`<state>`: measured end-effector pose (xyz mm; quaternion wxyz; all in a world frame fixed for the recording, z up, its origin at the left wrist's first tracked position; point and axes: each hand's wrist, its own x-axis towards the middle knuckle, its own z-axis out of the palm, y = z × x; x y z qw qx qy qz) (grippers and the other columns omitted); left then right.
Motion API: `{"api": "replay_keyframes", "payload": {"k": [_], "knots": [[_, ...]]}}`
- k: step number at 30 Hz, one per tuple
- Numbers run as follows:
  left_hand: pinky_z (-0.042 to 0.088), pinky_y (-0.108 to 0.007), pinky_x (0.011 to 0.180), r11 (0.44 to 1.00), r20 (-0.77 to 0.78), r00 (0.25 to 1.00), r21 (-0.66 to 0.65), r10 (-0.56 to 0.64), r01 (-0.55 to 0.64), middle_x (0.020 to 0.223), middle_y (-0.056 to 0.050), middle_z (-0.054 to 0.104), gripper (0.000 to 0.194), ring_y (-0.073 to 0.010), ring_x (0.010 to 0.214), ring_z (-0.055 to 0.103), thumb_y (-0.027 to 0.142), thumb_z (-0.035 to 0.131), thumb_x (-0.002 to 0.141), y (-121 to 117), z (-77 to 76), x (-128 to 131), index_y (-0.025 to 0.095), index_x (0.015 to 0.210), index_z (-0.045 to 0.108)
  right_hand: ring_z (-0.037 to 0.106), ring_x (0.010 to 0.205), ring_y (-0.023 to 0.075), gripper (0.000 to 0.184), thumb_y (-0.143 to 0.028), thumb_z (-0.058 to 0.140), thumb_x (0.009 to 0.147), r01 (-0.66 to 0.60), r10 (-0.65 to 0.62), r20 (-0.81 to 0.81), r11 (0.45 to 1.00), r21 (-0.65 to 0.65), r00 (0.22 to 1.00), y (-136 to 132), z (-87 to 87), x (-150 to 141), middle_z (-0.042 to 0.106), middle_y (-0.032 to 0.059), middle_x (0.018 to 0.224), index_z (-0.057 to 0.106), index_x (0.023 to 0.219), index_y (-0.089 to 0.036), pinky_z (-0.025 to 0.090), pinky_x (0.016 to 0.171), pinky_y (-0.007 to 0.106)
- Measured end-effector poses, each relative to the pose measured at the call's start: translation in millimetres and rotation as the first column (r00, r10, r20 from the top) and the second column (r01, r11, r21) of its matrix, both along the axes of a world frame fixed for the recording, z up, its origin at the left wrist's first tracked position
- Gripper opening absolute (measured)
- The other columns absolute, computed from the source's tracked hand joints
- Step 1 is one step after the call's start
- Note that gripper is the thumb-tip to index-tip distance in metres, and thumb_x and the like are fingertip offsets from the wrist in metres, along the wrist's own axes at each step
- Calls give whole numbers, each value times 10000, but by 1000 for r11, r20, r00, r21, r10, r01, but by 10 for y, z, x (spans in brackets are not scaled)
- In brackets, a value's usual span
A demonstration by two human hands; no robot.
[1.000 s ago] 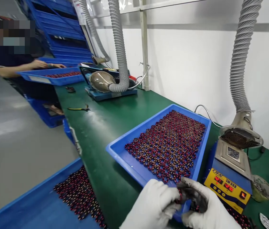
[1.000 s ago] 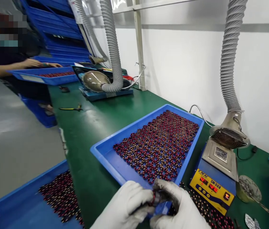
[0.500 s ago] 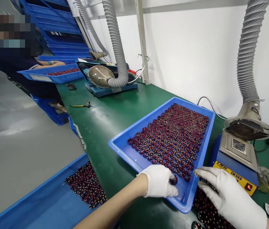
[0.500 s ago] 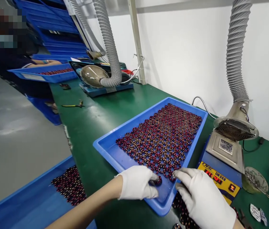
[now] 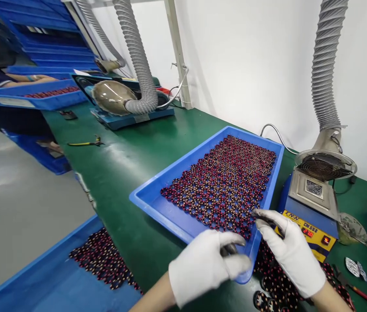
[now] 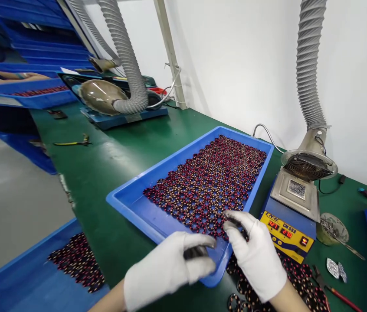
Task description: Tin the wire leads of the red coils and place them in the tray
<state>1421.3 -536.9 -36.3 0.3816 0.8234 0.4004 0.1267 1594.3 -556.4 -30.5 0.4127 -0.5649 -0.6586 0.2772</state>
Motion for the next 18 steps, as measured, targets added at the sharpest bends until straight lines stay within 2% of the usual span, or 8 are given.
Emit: {"api": "replay_keyframes", "payload": {"k": [3, 5, 8, 10, 12, 15, 17, 18], "knots": [[455, -215, 640, 997, 370, 926, 35, -75, 67, 823, 18, 677, 314, -162, 689, 605, 244, 720, 619, -192, -53, 272, 210, 920, 638, 590, 976, 208, 259, -322, 556, 786, 87, -85, -243, 996, -5, 966, -24, 8, -185, 641, 60, 1058, 603, 1020, -222, 442, 905, 386], [455, -231, 725, 992, 524, 844, 93, -117, 80, 874, -8, 687, 237, -174, 775, 619, 138, 677, 664, -288, -106, 440, 210, 889, 661, 584, 974, 199, 307, -290, 608, 744, 138, -134, -316, 990, -9, 939, -28, 46, -256, 637, 52, 1057, 586, 1044, -225, 449, 890, 364], [444, -231, 770, 963, 525, 807, 154, -271, 223, 842, -30, 700, 199, -165, 815, 627, 55, 577, 739, -349, -140, 546, 187, 846, 681, 614, 858, 193, 218, -298, 628, 726, 53, -77, -225, 992, -111, 971, -32, 129, -231, 681, 32, 911, 649, 925, -210, 479, 787, 317], [450, -224, 763, 947, 490, 811, 122, -318, 298, 824, -25, 702, 187, -159, 798, 631, 65, 582, 734, -323, -113, 498, 182, 837, 685, 624, 751, 188, 183, -344, 579, 765, -10, -16, -157, 986, -164, 988, -50, 164, -135, 690, 26, 769, 678, 777, -191, 482, 696, 289], [464, -204, 660, 974, 479, 855, 1, -198, 225, 704, 7, 691, 134, -139, 671, 626, 94, 604, 706, -248, -60, 381, 187, 749, 689, 610, 664, 173, 288, -384, 500, 814, -22, 6, -131, 992, -126, 991, -87, 162, -1, 669, 26, 683, 661, 700, -175, 466, 617, 265], [428, -190, 513, 981, 462, 874, -182, 149, -70, 572, 33, 636, 56, -114, 522, 556, 156, 617, 655, -88, -3, 186, 173, 637, 667, 588, 627, 151, 298, -338, 440, 849, -82, 90, 66, 990, -113, 994, -161, 78, 183, 649, 17, 668, 642, 702, -176, 441, 598, 245], [426, -194, 518, 949, 445, 851, -261, 280, -176, 588, 24, 628, 83, -119, 541, 540, 218, 605, 651, 11, -20, 105, 155, 645, 658, 599, 681, 159, 257, -249, 431, 848, -161, 228, 324, 962, -219, 918, -207, -22, 231, 658, 20, 719, 655, 736, -190, 438, 644, 252], [433, -200, 534, 938, 429, 850, -291, 305, -189, 608, 15, 631, 117, -126, 561, 540, 248, 598, 650, 49, -44, 85, 146, 657, 656, 605, 721, 176, 241, -220, 435, 839, -182, 302, 454, 940, -289, 838, -224, -79, 223, 662, 31, 764, 662, 764, -197, 440, 672, 270]]}}
